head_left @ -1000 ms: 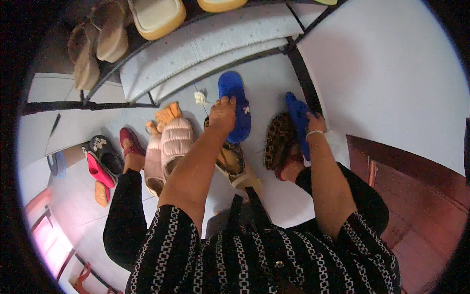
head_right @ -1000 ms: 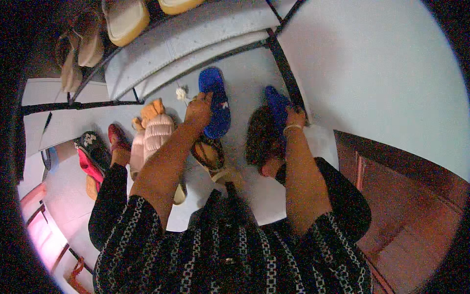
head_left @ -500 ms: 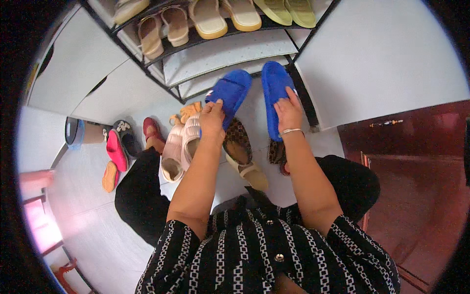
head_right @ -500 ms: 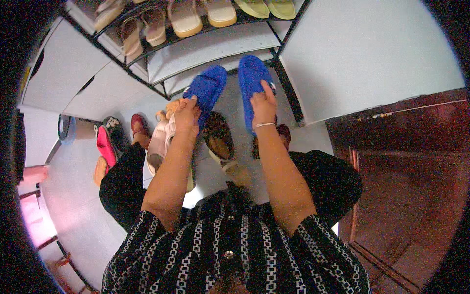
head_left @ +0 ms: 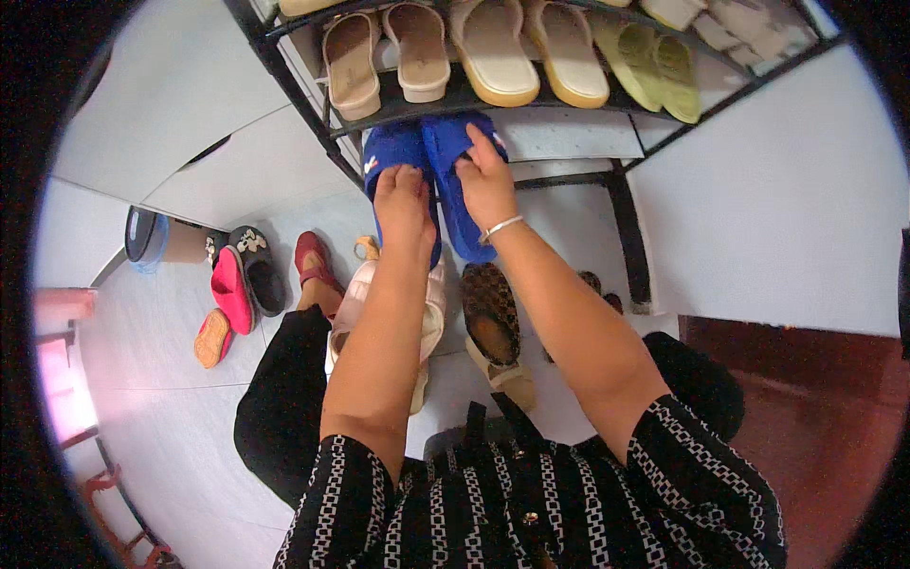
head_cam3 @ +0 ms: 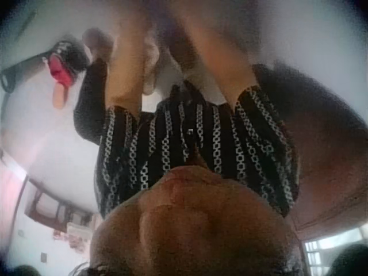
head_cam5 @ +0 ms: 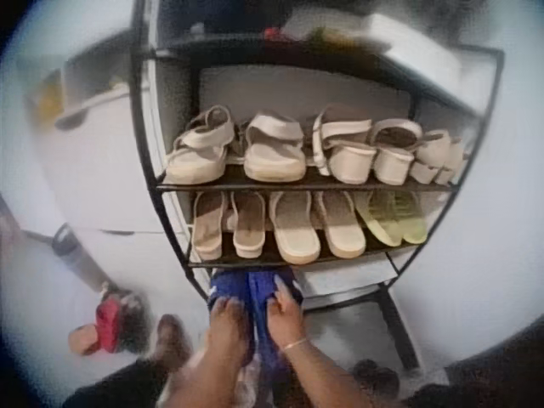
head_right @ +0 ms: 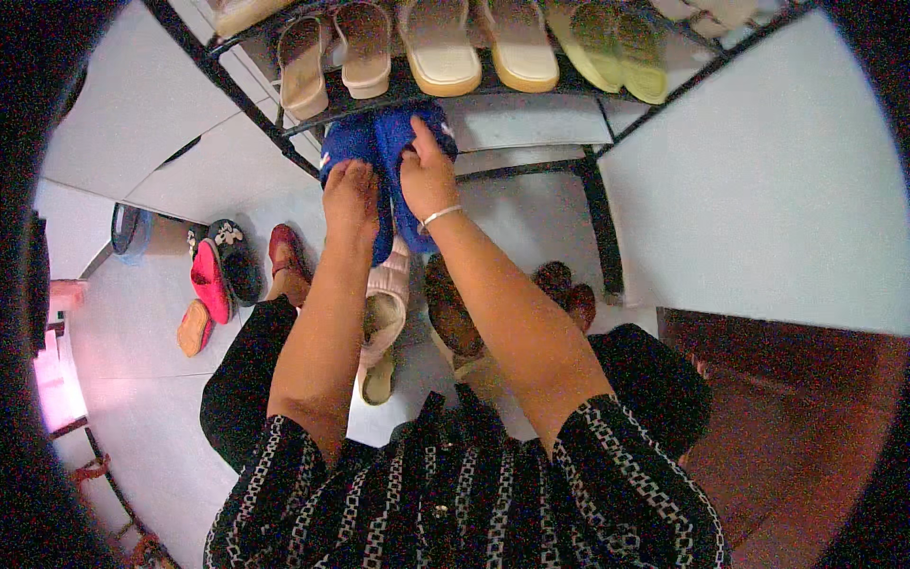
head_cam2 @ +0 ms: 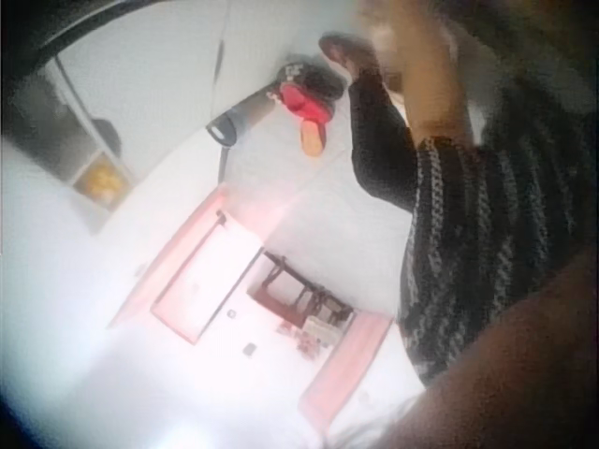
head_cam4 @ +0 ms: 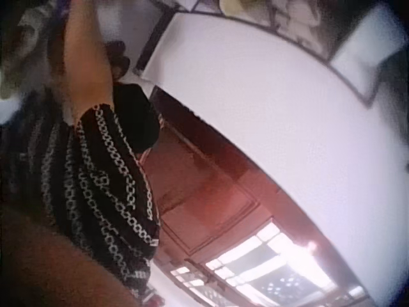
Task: The person sits on the floor and organizes a shoe rack by wiping the shelves with a cloth and arranging various pairs of shoes, including sandals, slippers, and sneakers, onto the shelves.
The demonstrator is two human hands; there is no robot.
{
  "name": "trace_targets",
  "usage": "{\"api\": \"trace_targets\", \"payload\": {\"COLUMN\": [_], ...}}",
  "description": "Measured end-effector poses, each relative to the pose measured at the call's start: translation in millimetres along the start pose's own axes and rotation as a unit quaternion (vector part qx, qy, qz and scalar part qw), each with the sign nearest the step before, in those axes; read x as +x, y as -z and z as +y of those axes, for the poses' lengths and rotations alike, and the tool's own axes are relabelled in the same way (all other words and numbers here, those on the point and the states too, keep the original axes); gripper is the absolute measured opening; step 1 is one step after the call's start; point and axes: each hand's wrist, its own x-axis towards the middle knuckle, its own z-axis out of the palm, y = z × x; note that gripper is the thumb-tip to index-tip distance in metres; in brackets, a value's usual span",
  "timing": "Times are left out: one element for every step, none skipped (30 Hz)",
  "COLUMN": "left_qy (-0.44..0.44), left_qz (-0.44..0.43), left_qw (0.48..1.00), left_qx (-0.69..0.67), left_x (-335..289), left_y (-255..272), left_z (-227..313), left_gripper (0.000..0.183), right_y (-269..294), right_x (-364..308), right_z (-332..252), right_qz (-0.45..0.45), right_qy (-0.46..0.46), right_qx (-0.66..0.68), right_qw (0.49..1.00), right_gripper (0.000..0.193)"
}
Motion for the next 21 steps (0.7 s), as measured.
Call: {"api": "trace_targets", "payload": {"left_qy": [0.002,0.004,-0.001,-0.028,-0.035,-0.032,-0.027,-0.019,-0.008,-0.033,-0.058,-0.071,-0.087,-0.085,-0.081,-0.02,0.041,0.098,0.119,0.14,0.162], "left_qz": [0.011,0.023,0.034,0.014,0.001,-0.018,-0.032,-0.026,-0.028,-0.04,-0.052,-0.009,0.04,0.087,0.136,0.149,0.161,0.143,0.122,0.1,0.078], "left_qw": [1.0,1.0,0.999,0.999,0.999,0.999,0.999,0.998,0.993,0.986,0.976,0.973,0.967,0.956,0.942,0.959,0.969,0.976,0.98,0.982,0.983], "left_qx": [-0.002,-0.003,-0.003,0.019,0.005,-0.009,-0.023,0.048,0.119,0.162,0.204,0.22,0.238,0.267,0.295,0.241,0.184,0.132,0.103,0.074,0.045], "left_x": [11.2,22.8,36.2,50.7,66.2,76.1,75.4,72.8,64.3,60.3,51.0,30.4,7.7,-5.7,-14.6,-21.6,-27.8,-30.7,-28.4,-24.0,-18.6], "left_y": [-3.2,-5.5,-5.6,-2.2,-0.6,-10.0,-12.7,-7.1,-5.3,4.6,14.3,16.4,23.3,46.8,71.0,77.6,81.2,68.9,65.4,61.6,58.9], "left_z": [3.7,6.4,7.3,7.2,6.4,4.5,6.2,11.7,17.6,21.7,24.1,25.2,27.8,21.7,10.3,5.2,-0.1,5.5,5.1,4.3,3.6], "left_gripper": [0.005,0.004,0.004,0.004,0.005,0.007,0.009,0.011,0.013,0.012,0.012,0.013,0.014,0.018,0.022,0.024,0.026,0.028,0.027,0.026,0.025], "right_y": [-6.1,-11.9,-18.9,-27.5,-36.0,-35.2,-30.6,-31.4,-26.5,-17.6,-7.1,17.0,33.5,35.5,37.1,34.9,31.9,22.8,15.4,12.4,11.3], "right_x": [11.4,23.6,35.5,45.6,55.1,65.5,59.4,61.2,59.2,47.5,34.6,24.0,11.5,-2.6,-18.6,-30.2,-38.2,-39.5,-39.8,-38.9,-36.1], "right_z": [-2.0,-3.7,-6.0,-9.9,-6.2,3.3,5.6,7.5,6.5,-1.3,-6.8,-1.9,10.9,24.5,41.0,41.1,41.7,24.5,12.9,22.6,25.4], "right_qz": [-0.009,-0.019,-0.032,-0.026,-0.048,-0.061,-0.065,-0.074,-0.077,-0.031,0.015,0.087,0.154,0.164,0.169,0.172,0.142,0.11,0.075,0.042,0.044], "right_qy": [0.002,0.005,0.011,0.035,0.098,0.154,0.144,0.139,0.132,0.094,0.056,0.113,0.17,0.105,0.038,-0.03,-0.142,-0.247,-0.345,-0.307,-0.293], "right_qx": [-0.062,-0.124,-0.18,-0.248,-0.293,-0.342,-0.365,-0.385,-0.407,-0.352,-0.294,-0.27,-0.24,-0.205,-0.171,-0.137,-0.013,0.111,0.233,0.225,0.211], "right_qw": [0.998,0.992,0.983,0.968,0.95,0.925,0.917,0.909,0.901,0.931,0.954,0.952,0.943,0.959,0.97,0.975,0.98,0.956,0.906,0.924,0.931], "right_gripper": [0.039,0.035,0.032,0.022,0.022,0.021,0.02,0.02,0.019,0.021,0.023,0.029,0.036,0.038,0.04,0.042,0.042,0.042,0.042,0.038,0.037]}}
